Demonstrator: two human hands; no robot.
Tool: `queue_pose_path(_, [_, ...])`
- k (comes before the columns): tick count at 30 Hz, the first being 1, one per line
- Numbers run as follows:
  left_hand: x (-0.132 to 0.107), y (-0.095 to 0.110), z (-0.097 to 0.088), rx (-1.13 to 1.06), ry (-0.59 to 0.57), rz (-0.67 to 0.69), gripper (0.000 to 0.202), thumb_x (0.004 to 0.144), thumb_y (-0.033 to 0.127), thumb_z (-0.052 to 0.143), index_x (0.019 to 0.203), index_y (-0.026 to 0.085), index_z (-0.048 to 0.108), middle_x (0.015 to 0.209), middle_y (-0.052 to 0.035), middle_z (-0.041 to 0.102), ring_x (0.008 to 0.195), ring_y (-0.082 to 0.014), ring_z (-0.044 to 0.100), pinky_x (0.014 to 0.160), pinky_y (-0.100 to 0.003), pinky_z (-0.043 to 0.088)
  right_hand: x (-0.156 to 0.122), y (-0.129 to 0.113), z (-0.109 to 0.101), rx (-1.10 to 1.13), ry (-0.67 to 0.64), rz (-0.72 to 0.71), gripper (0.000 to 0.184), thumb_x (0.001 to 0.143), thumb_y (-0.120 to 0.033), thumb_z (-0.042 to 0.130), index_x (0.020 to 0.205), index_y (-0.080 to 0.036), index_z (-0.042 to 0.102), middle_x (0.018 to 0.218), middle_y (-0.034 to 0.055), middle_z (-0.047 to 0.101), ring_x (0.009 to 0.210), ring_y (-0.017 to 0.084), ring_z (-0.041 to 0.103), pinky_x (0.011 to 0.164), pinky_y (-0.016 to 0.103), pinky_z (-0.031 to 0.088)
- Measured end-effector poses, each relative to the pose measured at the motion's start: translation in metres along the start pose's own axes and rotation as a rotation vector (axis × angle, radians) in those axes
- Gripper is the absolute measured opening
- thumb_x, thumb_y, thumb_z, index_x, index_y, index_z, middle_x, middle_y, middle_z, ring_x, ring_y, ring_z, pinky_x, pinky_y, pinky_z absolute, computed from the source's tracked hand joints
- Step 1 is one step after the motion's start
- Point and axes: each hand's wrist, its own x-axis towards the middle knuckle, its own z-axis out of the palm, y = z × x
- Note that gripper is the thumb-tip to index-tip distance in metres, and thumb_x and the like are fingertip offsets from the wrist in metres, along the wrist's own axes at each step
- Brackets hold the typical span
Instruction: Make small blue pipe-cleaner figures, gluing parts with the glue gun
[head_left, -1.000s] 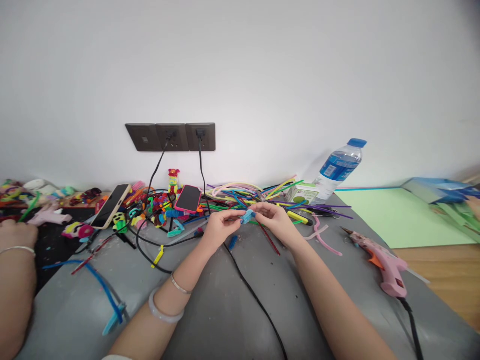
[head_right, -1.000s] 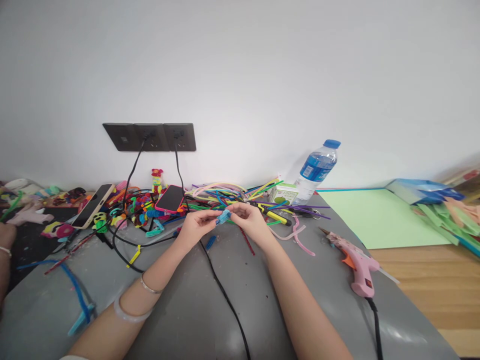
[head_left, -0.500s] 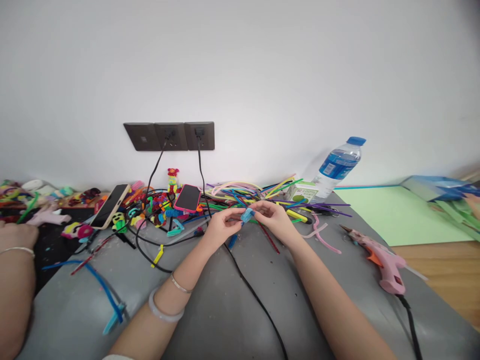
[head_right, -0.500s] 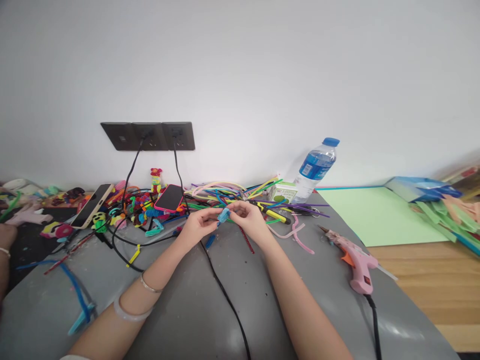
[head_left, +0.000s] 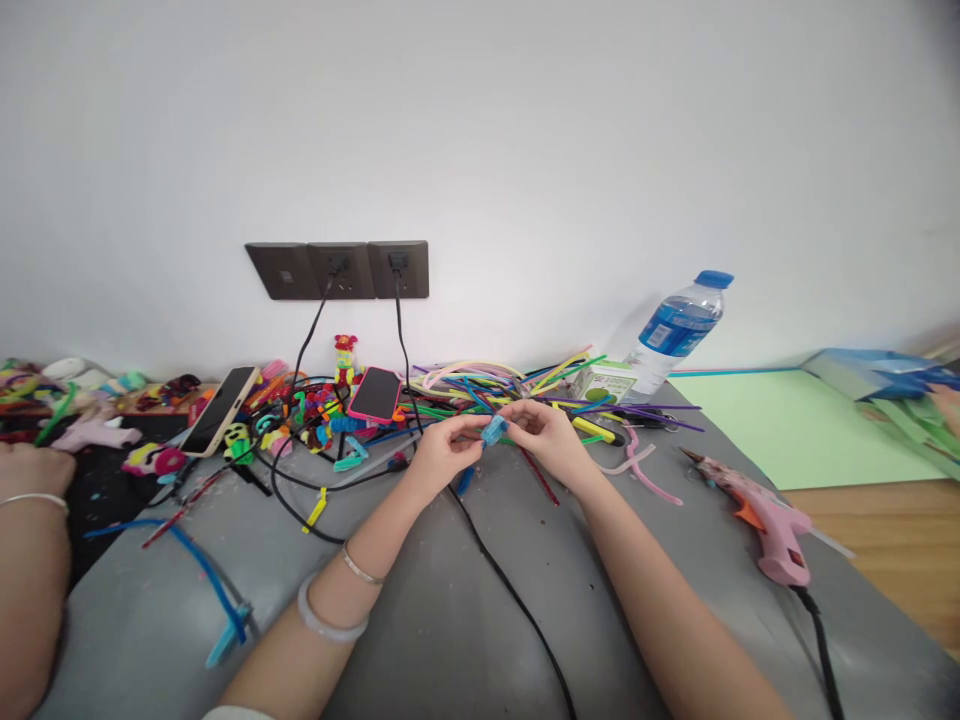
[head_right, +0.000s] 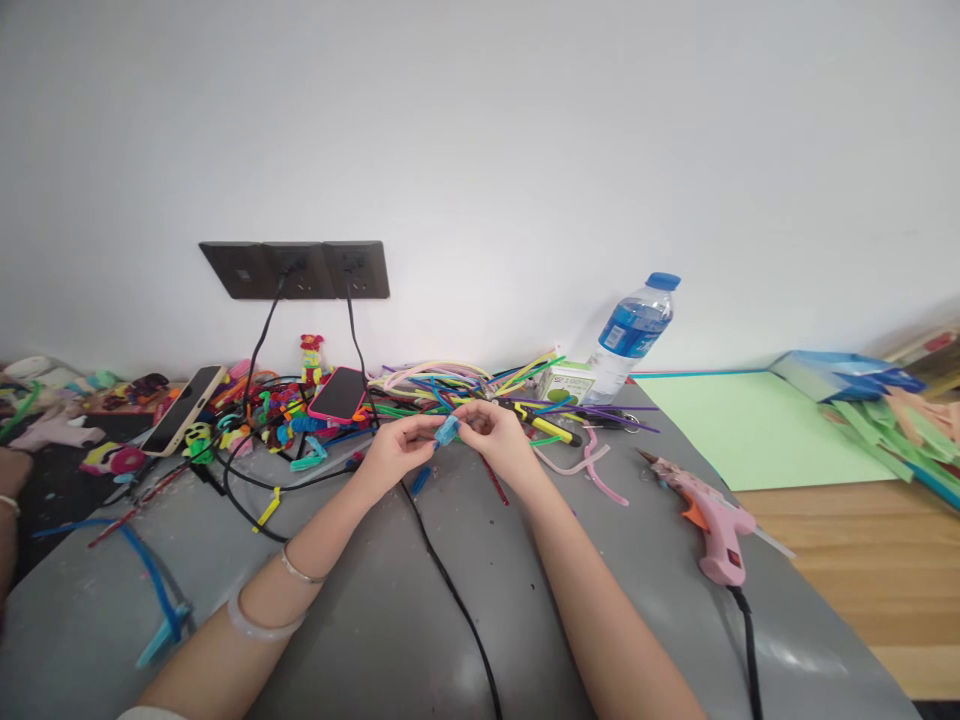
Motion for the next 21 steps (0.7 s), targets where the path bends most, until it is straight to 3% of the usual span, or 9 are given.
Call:
queue_pose_path(12, [0.0002,-0.0023,0.0010,-0.017,-0.009,0.001,0.039,0.070,0.016,0.068,0.109,0.015,0.070,0.106,-0.0113,0.074,0.092,-0.0200,0.069,0.078,-0.030,0.057,-0.0006,-0.0029,0.0012,-0.041,0.029,-0.013,0.018,0.073,-0.030,0.064,0.084,-0.017,0.067,0.062,-0.0015,0.055,0.052,0.011,0.039,0.048,0.024,0.032])
queue_pose_path(21, [-0.0015,0.0006,0.0029,-0.030,-0.021,0.009,0.040,0.071,0.017,0.069,0.111,0.016,0.068,0.107,-0.0104,0.071,0.091,-0.0181,0.066,0.077,-0.028,0.056,-0.0010,-0.0021,0.0045,-0.036,0.054,0.005,0.020,0.072,-0.034,0.065,0.083,-0.017,0.067,0.057,-0.0033,0.049,0.051,0.011,0.038,0.050,0.026,0.030])
